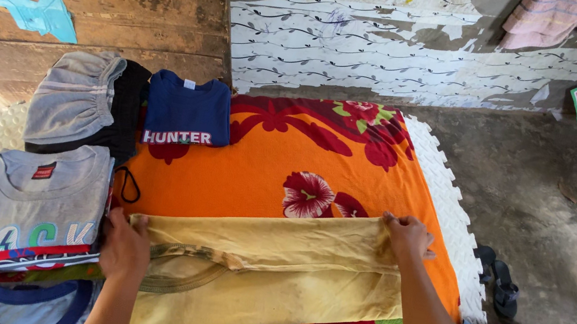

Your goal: The person picks up a yellow shirt, spreads it flat on a bed, and folds it.

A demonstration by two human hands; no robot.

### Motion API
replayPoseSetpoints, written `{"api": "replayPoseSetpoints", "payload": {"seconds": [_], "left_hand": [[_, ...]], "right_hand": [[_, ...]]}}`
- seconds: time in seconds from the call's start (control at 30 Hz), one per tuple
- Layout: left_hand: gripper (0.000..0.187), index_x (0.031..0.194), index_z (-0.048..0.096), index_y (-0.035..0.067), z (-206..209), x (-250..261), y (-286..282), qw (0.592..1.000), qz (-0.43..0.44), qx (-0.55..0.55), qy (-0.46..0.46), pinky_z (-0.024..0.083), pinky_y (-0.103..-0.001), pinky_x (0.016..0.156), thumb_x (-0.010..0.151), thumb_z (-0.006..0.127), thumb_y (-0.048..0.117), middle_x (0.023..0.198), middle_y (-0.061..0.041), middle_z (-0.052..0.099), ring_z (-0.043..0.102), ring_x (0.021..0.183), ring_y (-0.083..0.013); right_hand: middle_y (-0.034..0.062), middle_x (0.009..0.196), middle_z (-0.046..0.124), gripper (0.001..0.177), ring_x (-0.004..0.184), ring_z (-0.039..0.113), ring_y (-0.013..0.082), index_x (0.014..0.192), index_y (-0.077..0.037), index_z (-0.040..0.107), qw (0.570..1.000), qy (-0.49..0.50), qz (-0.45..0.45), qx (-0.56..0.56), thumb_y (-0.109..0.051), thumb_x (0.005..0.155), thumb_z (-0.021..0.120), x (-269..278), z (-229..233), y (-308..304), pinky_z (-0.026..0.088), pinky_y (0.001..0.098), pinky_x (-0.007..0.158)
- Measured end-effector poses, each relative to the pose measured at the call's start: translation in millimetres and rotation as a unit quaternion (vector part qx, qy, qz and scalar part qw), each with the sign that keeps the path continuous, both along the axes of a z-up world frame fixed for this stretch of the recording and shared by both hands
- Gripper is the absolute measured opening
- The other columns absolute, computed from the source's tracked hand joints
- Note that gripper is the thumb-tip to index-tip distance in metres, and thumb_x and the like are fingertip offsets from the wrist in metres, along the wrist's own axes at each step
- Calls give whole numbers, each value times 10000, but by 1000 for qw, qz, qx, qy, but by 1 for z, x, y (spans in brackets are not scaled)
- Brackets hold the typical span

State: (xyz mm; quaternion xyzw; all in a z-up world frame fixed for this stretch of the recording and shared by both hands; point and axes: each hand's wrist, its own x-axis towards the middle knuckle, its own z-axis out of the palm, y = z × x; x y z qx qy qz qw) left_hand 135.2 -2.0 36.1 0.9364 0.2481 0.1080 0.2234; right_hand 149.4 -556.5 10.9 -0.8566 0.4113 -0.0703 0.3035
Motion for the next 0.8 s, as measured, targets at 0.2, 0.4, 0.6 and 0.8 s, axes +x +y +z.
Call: {"api": "replayPoseSetpoints", "payload": {"seconds": [0.2, 0.4, 0.6, 0.8], "left_hand": [[548, 1546, 346, 136, 10, -6, -63, 939, -242, 236, 69, 94, -583, 1258, 1042, 397, 344, 1699, -145, 127, 68, 1569, -332], [576, 1610, 200, 252, 10, -21, -136, 885, -446, 88, 99, -13, -504, 1250, 1065, 204, 440, 1702, 41, 66, -6, 1570, -252], [644, 1634, 127, 322, 6, -20, -93, 917, -331, 160, 155, 14, -528, 1253, 1029, 218, 524, 1720, 48, 32, 35, 1577, -234], [958, 1600, 250, 179, -21, -14, -13, 952, -218, 214, 15, 83, -593, 1216, 874, 372, 792, 1685, -100, 156, 147, 1551, -310]], "right_hand": [[38, 1540, 415, 516, 1497, 385, 249, 1438, -234, 539, 954, -41, 164, -246, -386, 954, 634, -23, 3, 91, 243, 727, 1177], [67, 1719, 30, 595, 1571, -43, 306, 1636, -276, 193, 856, 59, 491, -154, -491, 1083, 230, -45, 36, 223, -51, 611, 1229], [-35, 1734, -53, 605, 1581, -79, 225, 1636, -350, 56, 841, 153, 495, -157, -504, 1052, 100, -40, 53, 191, -90, 608, 1227], [-33, 1721, 15, 631, 1579, 6, 219, 1629, -332, 104, 907, 172, 328, -200, -524, 1044, 240, -44, 16, 73, 8, 656, 1193]]}}
